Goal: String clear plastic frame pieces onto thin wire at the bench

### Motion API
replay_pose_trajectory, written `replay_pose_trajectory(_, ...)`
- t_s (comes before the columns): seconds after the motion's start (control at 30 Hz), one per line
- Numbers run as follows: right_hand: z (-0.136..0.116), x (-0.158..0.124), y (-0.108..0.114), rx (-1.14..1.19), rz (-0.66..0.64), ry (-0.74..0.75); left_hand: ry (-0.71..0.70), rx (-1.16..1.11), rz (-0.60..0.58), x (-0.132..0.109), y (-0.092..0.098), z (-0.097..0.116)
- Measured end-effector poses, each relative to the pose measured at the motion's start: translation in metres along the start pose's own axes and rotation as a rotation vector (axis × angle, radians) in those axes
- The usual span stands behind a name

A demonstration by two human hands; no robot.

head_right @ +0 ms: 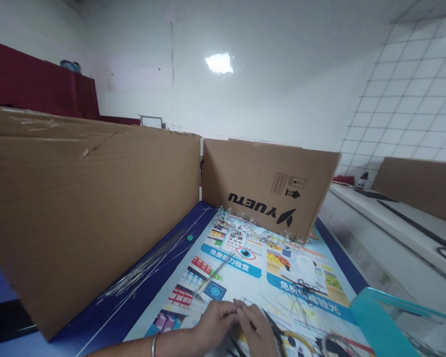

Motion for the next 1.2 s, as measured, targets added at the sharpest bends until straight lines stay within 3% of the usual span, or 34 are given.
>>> replay_pose_trajectory(0.13,-0.003,-0.001,0.001,-0.007,-0.023,-0.002,-0.043,-0.023,-0.046,-0.002,0.004,0.006)
replay_pose_trajectory(0.27,-0.016,0.007,0.012,-0.027,-0.168,0.087,-0.092,0.021,-0.035,-0.012,0.016,0.009)
replay_pose_trajectory(0.37,-0.021,0.028,0.020,-0.229,-0.266,0.180,-0.091,0.118,-0.046,-0.021,0.027,0.005)
replay_pose_trajectory(0.43,-0.024,0.049,0.016,-0.493,-0.366,0.307,-0.084,0.174,-0.074,-0.025,0.032,0.003)
replay_pose_trajectory(0.53,-0.031,0.084,-0.007,-0.878,-0.558,0.623,-0.079,0.226,-0.133,-0.026,0.034,0.002)
replay_pose_trajectory(0.6,-0.034,0.107,-0.028,-1.019,-0.730,0.848,-0.094,0.238,-0.183,-0.026,0.034,0.003)
replay_pose_trajectory(0.63,-0.034,0.117,-0.038,-1.020,-0.787,0.889,-0.107,0.243,-0.197,-0.025,0.035,0.003)
replay_pose_trajectory(0.83,-0.015,0.157,-0.063,-1.013,-0.972,0.943,-0.110,0.290,-0.296,-0.014,0.034,-0.005)
replay_pose_trajectory(1.0,-0.011,0.162,-0.067,-1.025,-0.989,0.930,-0.104,0.302,-0.320,-0.009,0.031,-0.006)
replay_pose_trajectory(1.2,-0.016,0.171,-0.076,-1.067,-0.967,0.762,-0.078,0.278,-0.309,-0.014,0.035,0.000)
Point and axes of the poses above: each hand's wrist, its own x-axis towards the middle knuckle, its own y-axis out of the back of the hand, z = x × y, the point moved 1 cm from there along x, towards the middle knuckle, and after that the axes turned 14 degrees about y, right-handed, at the moved point
